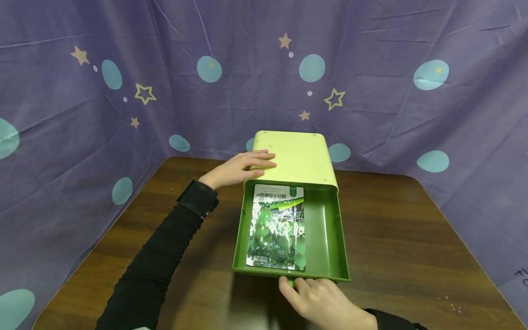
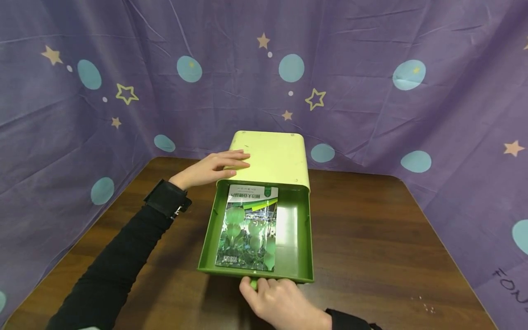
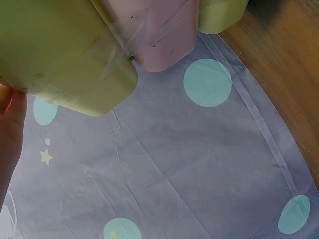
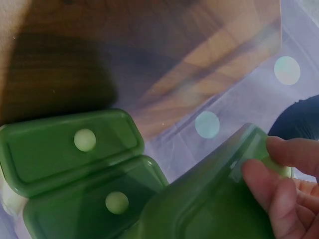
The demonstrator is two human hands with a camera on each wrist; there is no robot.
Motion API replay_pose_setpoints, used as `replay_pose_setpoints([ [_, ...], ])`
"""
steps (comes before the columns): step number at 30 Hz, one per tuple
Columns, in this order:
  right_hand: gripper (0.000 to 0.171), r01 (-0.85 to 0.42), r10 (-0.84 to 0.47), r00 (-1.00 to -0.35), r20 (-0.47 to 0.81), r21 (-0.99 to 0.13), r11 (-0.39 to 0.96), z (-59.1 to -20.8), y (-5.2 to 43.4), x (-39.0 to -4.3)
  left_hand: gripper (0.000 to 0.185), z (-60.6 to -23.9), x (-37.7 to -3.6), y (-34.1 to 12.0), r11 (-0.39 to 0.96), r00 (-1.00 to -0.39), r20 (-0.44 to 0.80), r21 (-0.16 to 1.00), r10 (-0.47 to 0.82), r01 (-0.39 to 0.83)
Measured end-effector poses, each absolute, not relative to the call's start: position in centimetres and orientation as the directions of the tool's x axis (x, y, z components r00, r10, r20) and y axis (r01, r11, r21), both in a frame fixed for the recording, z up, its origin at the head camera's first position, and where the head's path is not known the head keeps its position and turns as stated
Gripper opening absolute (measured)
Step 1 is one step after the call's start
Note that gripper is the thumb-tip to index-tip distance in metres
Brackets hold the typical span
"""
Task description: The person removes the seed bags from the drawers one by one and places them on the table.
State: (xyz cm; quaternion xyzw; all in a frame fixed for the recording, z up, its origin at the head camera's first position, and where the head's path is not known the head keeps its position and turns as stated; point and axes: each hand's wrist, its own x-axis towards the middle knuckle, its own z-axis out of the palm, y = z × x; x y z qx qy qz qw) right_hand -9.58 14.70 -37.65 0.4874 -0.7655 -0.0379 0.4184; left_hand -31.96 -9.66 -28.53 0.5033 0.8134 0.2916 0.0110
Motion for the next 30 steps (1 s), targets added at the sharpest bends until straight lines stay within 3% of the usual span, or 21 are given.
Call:
replay_pose_setpoints([
  [4, 0.050, -0.714, -0.777, -0.185, 0.601, 0.461, 0.527, -37.9, 14.7, -9.6, 0.078, -28.6, -32.0, -9.7, 0.327, -0.496, 0.270, 0.487, 0.825, 0.810],
  [13, 0.049, -0.718, -0.769, -0.216, 0.602, 0.435, 0.543, -36.8, 14.6, -10.1, 0.067, -28.6, -32.1, -9.7, 0.327, -0.503, 0.266, 0.503, 0.822, 0.800],
  [20, 0.046, -0.734, -0.756, -0.223, 0.616, 0.404, 0.546, -36.9, 14.6, -9.9, 0.090, -28.6, -32.1, -9.7, 0.326, -0.505, 0.266, 0.507, 0.821, 0.798],
  [25, 0.039, -0.797, -0.697, -0.195, 0.689, 0.303, 0.523, -35.3, 14.4, -9.7, 0.098, -28.6, -32.1, -9.6, 0.331, -0.505, 0.260, 0.503, 0.823, 0.798],
  [30, 0.039, -0.845, -0.606, -0.210, 0.767, 0.170, 0.507, -32.3, 14.9, -10.5, 0.078, -28.5, -31.9, -9.7, 0.337, -0.508, 0.252, 0.504, 0.823, 0.795],
])
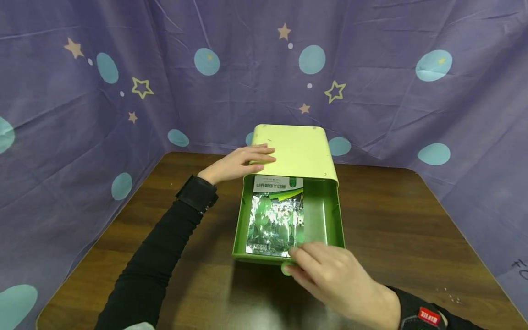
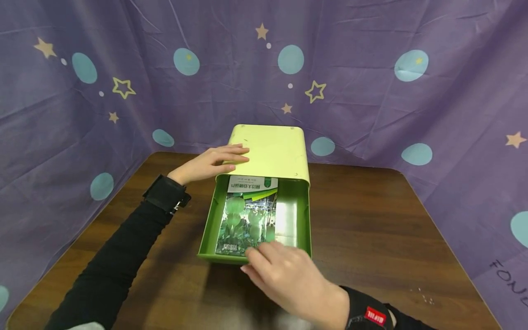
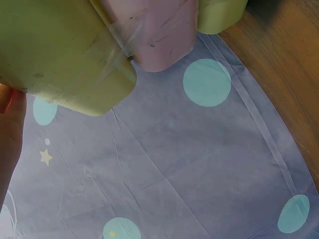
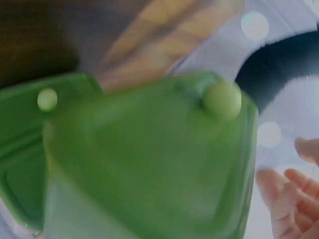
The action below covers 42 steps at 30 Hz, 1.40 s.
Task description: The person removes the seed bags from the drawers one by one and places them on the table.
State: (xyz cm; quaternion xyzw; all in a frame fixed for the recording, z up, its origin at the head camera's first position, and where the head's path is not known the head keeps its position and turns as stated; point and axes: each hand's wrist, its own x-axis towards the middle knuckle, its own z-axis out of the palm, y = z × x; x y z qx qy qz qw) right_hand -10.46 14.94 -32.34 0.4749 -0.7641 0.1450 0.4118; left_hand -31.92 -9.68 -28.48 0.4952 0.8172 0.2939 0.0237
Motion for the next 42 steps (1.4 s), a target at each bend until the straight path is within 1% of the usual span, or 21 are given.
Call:
replay_pose_setpoints([
  [1, 0.040, -0.846, -0.589, -0.230, 0.775, 0.140, 0.514, -31.7, 15.2, -10.8, 0.074, -28.4, -31.9, -9.7, 0.338, -0.509, 0.252, 0.502, 0.823, 0.796],
  [3, 0.043, -0.838, -0.560, -0.300, 0.772, 0.067, 0.541, -30.7, 16.0, -11.6, 0.069, -28.3, -31.9, -9.7, 0.340, -0.509, 0.253, 0.499, 0.823, 0.797],
  [4, 0.037, -0.831, -0.546, -0.351, 0.761, 0.016, 0.556, -30.2, 16.4, -12.1, 0.069, -28.3, -31.9, -9.7, 0.342, -0.510, 0.253, 0.497, 0.822, 0.798],
  [6, 0.031, -0.787, -0.512, -0.511, 0.690, -0.137, 0.601, -29.6, 17.2, -12.8, 0.073, -28.4, -31.9, -9.8, 0.343, -0.508, 0.251, 0.493, 0.824, 0.799],
  [7, 0.032, -0.748, -0.490, -0.601, 0.631, -0.229, 0.623, -29.3, 17.5, -13.1, 0.076, -28.4, -31.9, -9.8, 0.343, -0.507, 0.250, 0.491, 0.825, 0.801],
  [9, 0.043, -0.631, -0.441, -0.767, 0.466, -0.418, 0.654, -28.8, 18.2, -13.8, 0.081, -28.4, -31.9, -9.7, 0.341, -0.502, 0.251, 0.486, 0.828, 0.805],
  [10, 0.049, -0.553, -0.416, -0.832, 0.366, -0.507, 0.661, -28.6, 18.4, -14.2, 0.084, -28.4, -31.9, -9.7, 0.340, -0.500, 0.251, 0.484, 0.829, 0.806],
  [11, 0.053, -0.466, -0.395, -0.882, 0.255, -0.593, 0.657, -28.4, 18.7, -14.6, 0.087, -28.4, -31.9, -9.7, 0.338, -0.498, 0.252, 0.482, 0.830, 0.808],
  [12, 0.057, -0.366, -0.379, -0.915, 0.140, -0.685, 0.631, -28.2, 19.0, -15.0, 0.089, -28.4, -32.0, -9.6, 0.338, -0.497, 0.253, 0.481, 0.830, 0.809],
  [14, 0.067, -0.174, -0.378, -0.924, -0.050, -0.828, 0.534, -28.0, 19.5, -15.9, 0.093, -28.5, -32.0, -9.6, 0.339, -0.499, 0.254, 0.482, 0.829, 0.808],
  [16, 0.073, 0.021, -0.383, -0.902, -0.200, -0.906, 0.422, -27.8, 19.9, -16.7, 0.096, -28.5, -32.1, -9.6, 0.339, -0.501, 0.255, 0.485, 0.827, 0.806],
  [18, 0.077, 0.181, -0.386, -0.872, -0.301, -0.931, 0.317, -27.9, 20.1, -17.2, 0.098, -28.5, -32.1, -9.5, 0.338, -0.501, 0.256, 0.487, 0.827, 0.806],
  [22, 0.085, 0.338, -0.367, -0.839, -0.402, -0.913, 0.228, -28.2, 19.5, -17.5, 0.103, -28.5, -32.1, -9.5, 0.342, -0.503, 0.251, 0.485, 0.827, 0.805],
  [25, 0.090, 0.405, -0.360, -0.817, -0.450, -0.893, 0.198, -28.3, 18.7, -17.4, 0.106, -28.6, -32.2, -9.5, 0.348, -0.506, 0.249, 0.481, 0.826, 0.804],
  [28, 0.092, 0.437, -0.354, -0.804, -0.478, -0.878, 0.193, -28.4, 17.7, -17.3, 0.107, -28.6, -32.1, -9.6, 0.350, -0.510, 0.250, 0.484, 0.823, 0.802],
  [38, 0.090, 0.439, -0.316, -0.813, -0.489, -0.871, 0.218, -29.1, 15.4, -17.5, 0.106, -28.6, -32.0, -9.7, 0.337, -0.510, 0.257, 0.503, 0.821, 0.796],
  [42, 0.089, 0.450, -0.305, -0.816, -0.491, -0.871, 0.200, -29.5, 14.8, -17.4, 0.103, -28.7, -32.1, -9.7, 0.332, -0.506, 0.252, 0.507, 0.825, 0.795],
])
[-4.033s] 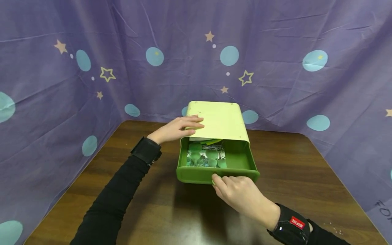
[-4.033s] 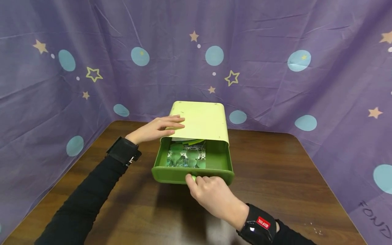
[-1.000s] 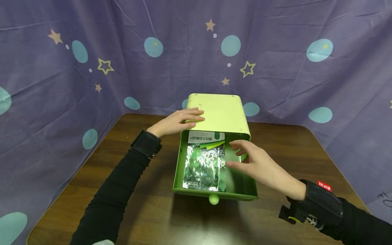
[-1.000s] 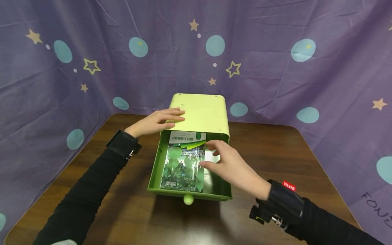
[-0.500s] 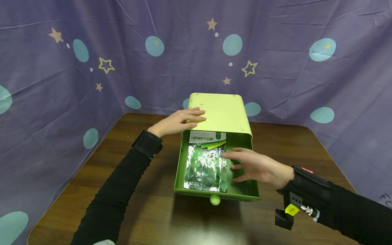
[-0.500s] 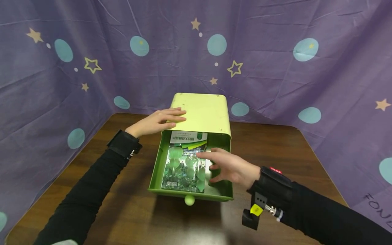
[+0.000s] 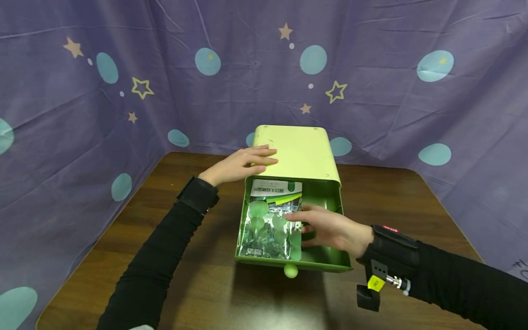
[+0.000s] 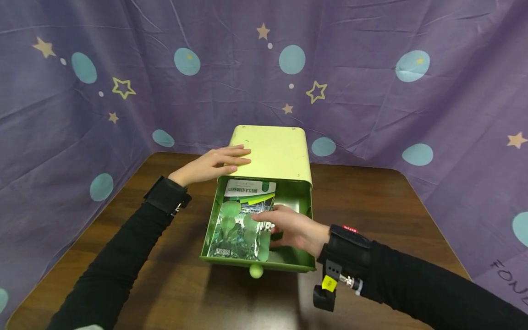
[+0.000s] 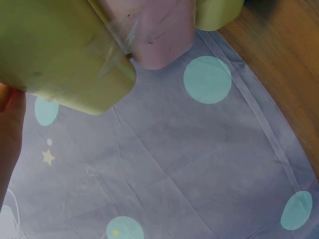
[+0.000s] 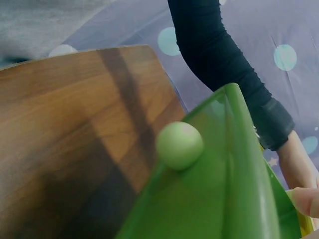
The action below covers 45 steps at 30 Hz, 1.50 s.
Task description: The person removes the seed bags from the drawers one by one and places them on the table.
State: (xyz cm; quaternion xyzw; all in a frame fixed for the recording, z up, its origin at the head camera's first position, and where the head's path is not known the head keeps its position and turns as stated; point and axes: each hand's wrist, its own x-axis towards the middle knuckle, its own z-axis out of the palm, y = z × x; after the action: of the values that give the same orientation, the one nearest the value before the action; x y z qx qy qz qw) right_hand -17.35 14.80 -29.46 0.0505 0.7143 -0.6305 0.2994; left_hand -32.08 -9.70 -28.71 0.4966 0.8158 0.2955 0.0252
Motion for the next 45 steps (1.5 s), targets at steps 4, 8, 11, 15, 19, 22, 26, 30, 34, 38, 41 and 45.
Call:
replay_pose_setpoints([
  [4, 0.084, 0.456, -0.310, -0.818, -0.485, -0.874, 0.168, -29.8, 14.6, -17.4, 0.101, -28.8, -32.1, -9.6, 0.330, -0.504, 0.254, 0.507, 0.826, 0.796],
  [8, 0.072, 0.438, -0.343, -0.811, -0.475, -0.880, 0.183, -30.1, 15.0, -17.8, 0.103, -28.9, -32.2, -9.6, 0.326, -0.502, 0.259, 0.507, 0.825, 0.798],
  [11, 0.070, 0.420, -0.380, -0.800, -0.465, -0.885, 0.200, -30.5, 15.5, -18.1, 0.104, -28.9, -32.1, -9.5, 0.328, -0.501, 0.260, 0.501, 0.826, 0.801],
  [15, 0.074, 0.426, -0.394, -0.793, -0.465, -0.885, 0.187, -30.8, 16.1, -18.5, 0.104, -29.0, -32.1, -9.4, 0.330, -0.498, 0.255, 0.498, 0.829, 0.802],
  [19, 0.076, 0.426, -0.376, -0.803, -0.462, -0.887, 0.178, -30.5, 16.6, -18.9, 0.100, -29.1, -32.1, -9.4, 0.330, -0.496, 0.249, 0.497, 0.832, 0.803],
  [22, 0.076, 0.418, -0.384, -0.808, -0.447, -0.894, 0.160, -30.4, 16.9, -19.1, 0.096, -29.2, -32.1, -9.5, 0.328, -0.496, 0.250, 0.500, 0.831, 0.802],
  [26, 0.077, 0.422, -0.402, -0.808, -0.430, -0.899, 0.114, -30.1, 17.4, -19.1, 0.093, -29.2, -32.1, -9.6, 0.327, -0.500, 0.254, 0.506, 0.828, 0.798],
  [30, 0.073, 0.425, -0.415, -0.809, -0.418, -0.902, 0.078, -29.7, 18.1, -19.0, 0.092, -29.1, -32.1, -9.7, 0.331, -0.505, 0.255, 0.505, 0.825, 0.797],
  [34, 0.054, 0.447, -0.430, -0.804, -0.411, -0.894, 0.021, -29.5, 18.8, -18.8, 0.094, -28.9, -32.2, -9.8, 0.337, -0.511, 0.257, 0.504, 0.820, 0.795],
  [38, 0.050, 0.460, -0.452, -0.792, -0.411, -0.888, 0.000, -29.5, 19.5, -18.0, 0.096, -28.8, -32.2, -9.8, 0.337, -0.510, 0.260, 0.501, 0.820, 0.797],
  [41, 0.070, 0.451, -0.458, -0.791, -0.406, -0.893, 0.013, -29.4, 20.0, -17.0, 0.095, -28.7, -32.3, -9.8, 0.337, -0.510, 0.262, 0.500, 0.819, 0.798],
  [45, 0.078, 0.441, -0.469, -0.791, -0.393, -0.898, 0.009, -29.2, 20.9, -15.7, 0.093, -28.7, -32.4, -9.9, 0.331, -0.510, 0.271, 0.503, 0.816, 0.799],
])
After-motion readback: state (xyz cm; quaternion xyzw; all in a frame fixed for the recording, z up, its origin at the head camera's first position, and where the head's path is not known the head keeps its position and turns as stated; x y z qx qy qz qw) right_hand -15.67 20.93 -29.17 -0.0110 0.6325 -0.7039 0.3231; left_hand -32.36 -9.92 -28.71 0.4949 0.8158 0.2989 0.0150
